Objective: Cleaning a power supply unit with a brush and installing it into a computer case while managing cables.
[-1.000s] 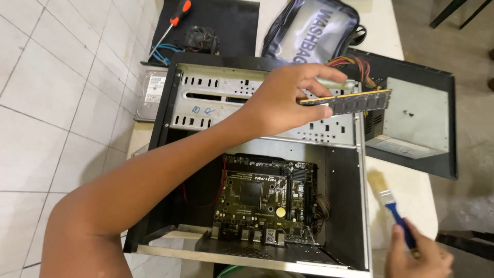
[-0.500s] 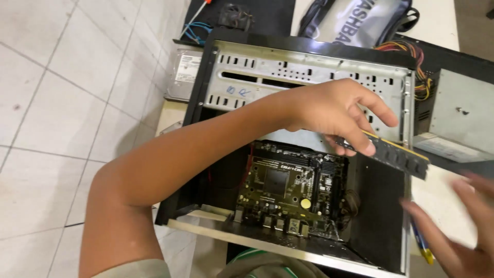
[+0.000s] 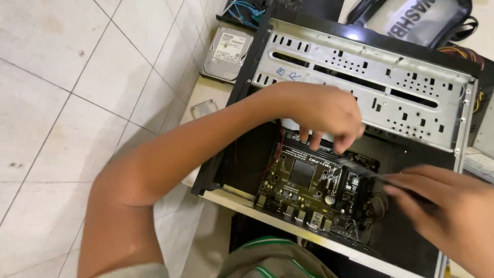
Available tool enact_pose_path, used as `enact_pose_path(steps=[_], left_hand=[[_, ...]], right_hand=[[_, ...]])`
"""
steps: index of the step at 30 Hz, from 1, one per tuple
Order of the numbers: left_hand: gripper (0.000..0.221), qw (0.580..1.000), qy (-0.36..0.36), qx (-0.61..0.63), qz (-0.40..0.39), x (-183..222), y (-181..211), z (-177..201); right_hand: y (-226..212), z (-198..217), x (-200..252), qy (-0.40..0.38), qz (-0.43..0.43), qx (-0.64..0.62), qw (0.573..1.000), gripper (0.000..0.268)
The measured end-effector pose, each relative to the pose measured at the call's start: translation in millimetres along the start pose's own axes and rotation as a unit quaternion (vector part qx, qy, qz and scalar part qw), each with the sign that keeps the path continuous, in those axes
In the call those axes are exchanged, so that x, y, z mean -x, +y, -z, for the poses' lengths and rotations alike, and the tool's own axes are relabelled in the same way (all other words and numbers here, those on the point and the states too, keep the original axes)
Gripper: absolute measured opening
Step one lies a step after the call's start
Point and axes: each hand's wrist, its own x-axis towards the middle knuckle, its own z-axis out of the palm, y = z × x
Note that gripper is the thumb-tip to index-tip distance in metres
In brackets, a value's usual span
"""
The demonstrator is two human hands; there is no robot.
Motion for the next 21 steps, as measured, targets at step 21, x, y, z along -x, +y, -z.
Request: enact_pose_path(steps=[21], left_hand=[[0.025,0.848,-0.101,-0.474,0.215,-45.2,-111.5,-41.4]], right_hand=[[-32.2,-61.8,-96.0,-0.3,-0.076,0.164,0.937,0.025]])
